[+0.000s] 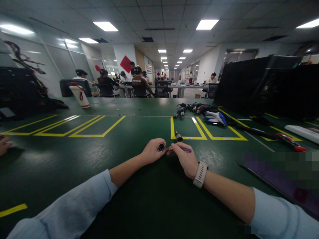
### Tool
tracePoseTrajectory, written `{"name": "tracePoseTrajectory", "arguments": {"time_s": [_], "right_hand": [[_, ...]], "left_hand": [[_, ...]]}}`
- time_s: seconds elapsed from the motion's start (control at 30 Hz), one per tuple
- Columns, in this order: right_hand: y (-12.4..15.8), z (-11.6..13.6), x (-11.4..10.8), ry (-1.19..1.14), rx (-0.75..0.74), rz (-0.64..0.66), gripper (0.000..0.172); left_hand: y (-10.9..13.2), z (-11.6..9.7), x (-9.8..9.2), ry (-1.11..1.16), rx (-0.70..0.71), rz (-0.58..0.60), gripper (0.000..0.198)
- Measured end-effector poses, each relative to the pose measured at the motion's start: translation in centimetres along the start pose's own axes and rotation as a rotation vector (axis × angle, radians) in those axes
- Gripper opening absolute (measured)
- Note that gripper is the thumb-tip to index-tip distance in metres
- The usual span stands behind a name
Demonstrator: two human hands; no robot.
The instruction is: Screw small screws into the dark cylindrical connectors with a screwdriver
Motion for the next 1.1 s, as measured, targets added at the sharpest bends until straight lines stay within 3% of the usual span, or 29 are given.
{"name": "tracePoseTrajectory", "arguments": {"time_s": [0.2,0.4,0.93,1.1], "right_hand": [[-0.5,-0.9,0.1,-0.263,0.141,0.066,0.021],[-0.5,-1.0,0.1,-0.318,0.125,0.033,0.020],[0.2,0.3,-0.2,0.033,-0.065,0.009,0.027],[0.3,1.3,-0.2,0.212,-0.164,0.040,0.026]], "left_hand": [[-0.1,-0.2,-0.1,0.148,0.005,0.004,0.012],[-0.1,-0.1,0.1,0.276,-0.031,0.006,0.013],[0.0,-0.3,-0.2,0.150,0.013,0.009,0.013],[0.0,-0.9,-0.2,0.020,0.049,0.066,0.014]]}}
Point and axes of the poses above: each hand's wrist, its own y-axis away from the middle knuckle, its own x-axis out of the palm, z = x × y, the point moved 3 cm from there along -y, towards the middle knuckle, and after that the axes turned 1 degree about x, right-handed, at the moved point
